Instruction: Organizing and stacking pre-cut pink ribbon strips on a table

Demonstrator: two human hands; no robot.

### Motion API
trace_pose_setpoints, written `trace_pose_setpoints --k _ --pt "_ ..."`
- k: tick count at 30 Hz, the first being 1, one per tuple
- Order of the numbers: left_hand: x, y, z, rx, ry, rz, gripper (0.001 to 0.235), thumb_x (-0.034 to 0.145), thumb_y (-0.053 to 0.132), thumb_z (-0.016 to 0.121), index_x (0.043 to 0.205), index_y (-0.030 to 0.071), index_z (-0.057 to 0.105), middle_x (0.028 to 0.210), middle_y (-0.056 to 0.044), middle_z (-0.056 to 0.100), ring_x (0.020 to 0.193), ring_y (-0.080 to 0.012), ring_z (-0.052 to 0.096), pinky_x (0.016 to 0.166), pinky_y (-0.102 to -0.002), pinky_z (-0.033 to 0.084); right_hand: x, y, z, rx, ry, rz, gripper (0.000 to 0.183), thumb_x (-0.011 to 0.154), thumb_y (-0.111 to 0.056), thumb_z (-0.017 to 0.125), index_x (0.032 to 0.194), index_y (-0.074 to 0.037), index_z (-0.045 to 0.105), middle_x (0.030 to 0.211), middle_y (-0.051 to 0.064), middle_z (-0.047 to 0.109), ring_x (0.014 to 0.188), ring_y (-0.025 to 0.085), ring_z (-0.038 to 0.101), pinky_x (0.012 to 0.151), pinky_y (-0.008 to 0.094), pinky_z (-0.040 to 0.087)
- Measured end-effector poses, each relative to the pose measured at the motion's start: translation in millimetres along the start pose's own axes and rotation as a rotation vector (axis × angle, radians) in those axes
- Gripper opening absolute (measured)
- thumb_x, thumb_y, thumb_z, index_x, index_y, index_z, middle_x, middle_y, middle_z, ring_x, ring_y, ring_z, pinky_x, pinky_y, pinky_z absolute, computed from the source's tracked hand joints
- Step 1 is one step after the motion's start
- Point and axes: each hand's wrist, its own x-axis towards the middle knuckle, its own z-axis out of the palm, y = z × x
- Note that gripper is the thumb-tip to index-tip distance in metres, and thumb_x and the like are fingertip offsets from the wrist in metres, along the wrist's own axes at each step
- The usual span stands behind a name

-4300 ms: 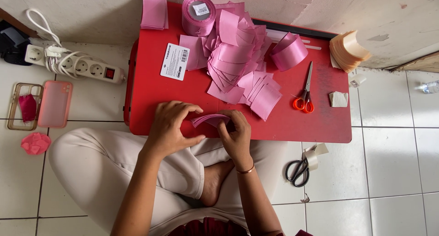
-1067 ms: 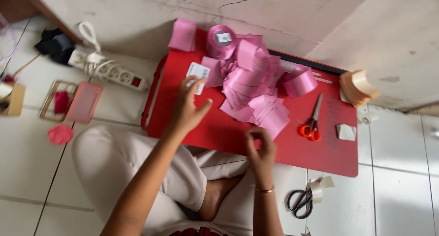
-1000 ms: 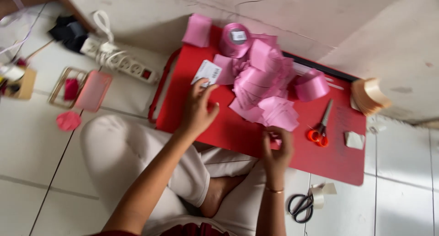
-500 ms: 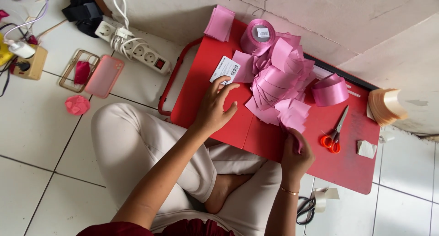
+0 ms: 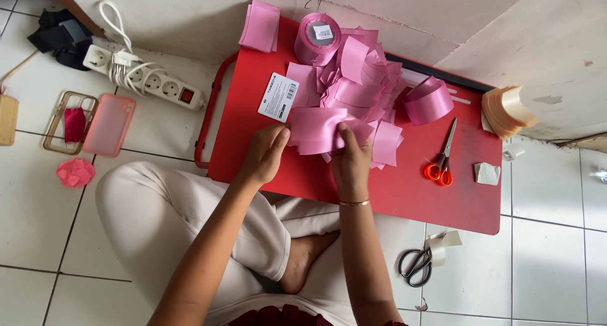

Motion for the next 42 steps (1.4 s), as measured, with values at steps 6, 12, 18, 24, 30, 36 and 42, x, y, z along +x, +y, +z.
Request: trace_pose_setpoints --k 6,12,18,24,30,36,42 --pt "10 55 -4 -0.031 -0.015 0.002 0.037 0.107 0.028 0.053 0.078 0.008 0.066 0.064 -0.007 0.06 0.063 -0.017 0.064 0.062 -0.032 0.053 -4 3 -2 -0.053 -0.059 -0.053 0.013 0.088 0.003 0.077 0.081 -0.005 0.069 0.073 0.001 0.067 0.073 0.012 0.066 0.08 0.03 0.054" --pt "8 48 3 -0.205 0.051 -0.086 0.015 0.091 0.011 0.076 0.097 -0.002 0.072 0.079 -0.012 0.07 0.08 -0.0179 0.073 0.073 -0.033 0.062 3 12 -15 -0.097 -0.067 -0.05 0.013 0.087 0.002 0.077 0.086 -0.008 0.068 0.068 0.0 0.064 0.06 0.009 0.06 0.062 0.023 0.051" --pt "5 49 5 -0.112 0.096 -0.107 0.017 0.09 0.008 0.077 0.104 -0.001 0.075 0.087 -0.015 0.074 0.082 -0.0188 0.073 0.074 -0.033 0.063 -6 14 -26 -0.202 -0.208 -0.074 0.033 0.088 0.001 0.059 0.118 -0.01 0.049 0.062 -0.004 0.045 0.052 0.002 0.043 0.052 0.017 0.039" --pt "4 52 3 -0.137 0.121 -0.148 0.019 0.09 0.005 0.075 0.109 0.0 0.074 0.094 -0.016 0.075 0.083 -0.0193 0.074 0.074 -0.031 0.063 -13 11 -15 -0.534 -0.375 -0.319 0.019 0.086 -0.001 0.076 0.095 -0.004 0.059 0.101 0.016 0.072 0.096 0.019 0.066 0.089 0.034 0.049" --pt "8 43 -5 -0.223 0.062 -0.088 0.044 0.101 0.01 0.042 0.141 -0.002 0.057 0.134 -0.027 0.063 0.125 -0.0346 0.059 0.108 -0.054 0.047 -18 12 -11 -0.681 -0.41 -0.908 0.007 0.082 -0.006 0.08 0.085 -0.003 0.074 0.103 0.02 0.064 0.101 0.04 0.064 0.094 0.049 0.052" --pt "23 132 -24 0.007 -0.154 -0.534 0.1 0.1 0.066 0.023 0.126 -0.027 0.051 0.129 -0.051 0.051 0.125 -0.0543 0.055 0.106 -0.059 0.044 -22 13 -1 -0.82 -0.503 -0.927 0.005 0.092 -0.014 0.075 0.093 -0.016 0.08 0.126 0.017 0.051 0.12 0.037 0.052 0.094 0.042 0.048" --pt "6 99 -5 -0.335 -0.005 -0.296 0.046 0.098 0.029 0.069 0.129 -0.004 0.061 0.123 -0.025 0.067 0.118 -0.0337 0.062 0.109 -0.052 0.044 -20 13 -1 -0.913 -0.628 -0.851 0.005 0.091 -0.011 0.076 0.094 -0.014 0.078 0.133 0.02 0.055 0.119 0.04 0.054 0.091 0.043 0.048"
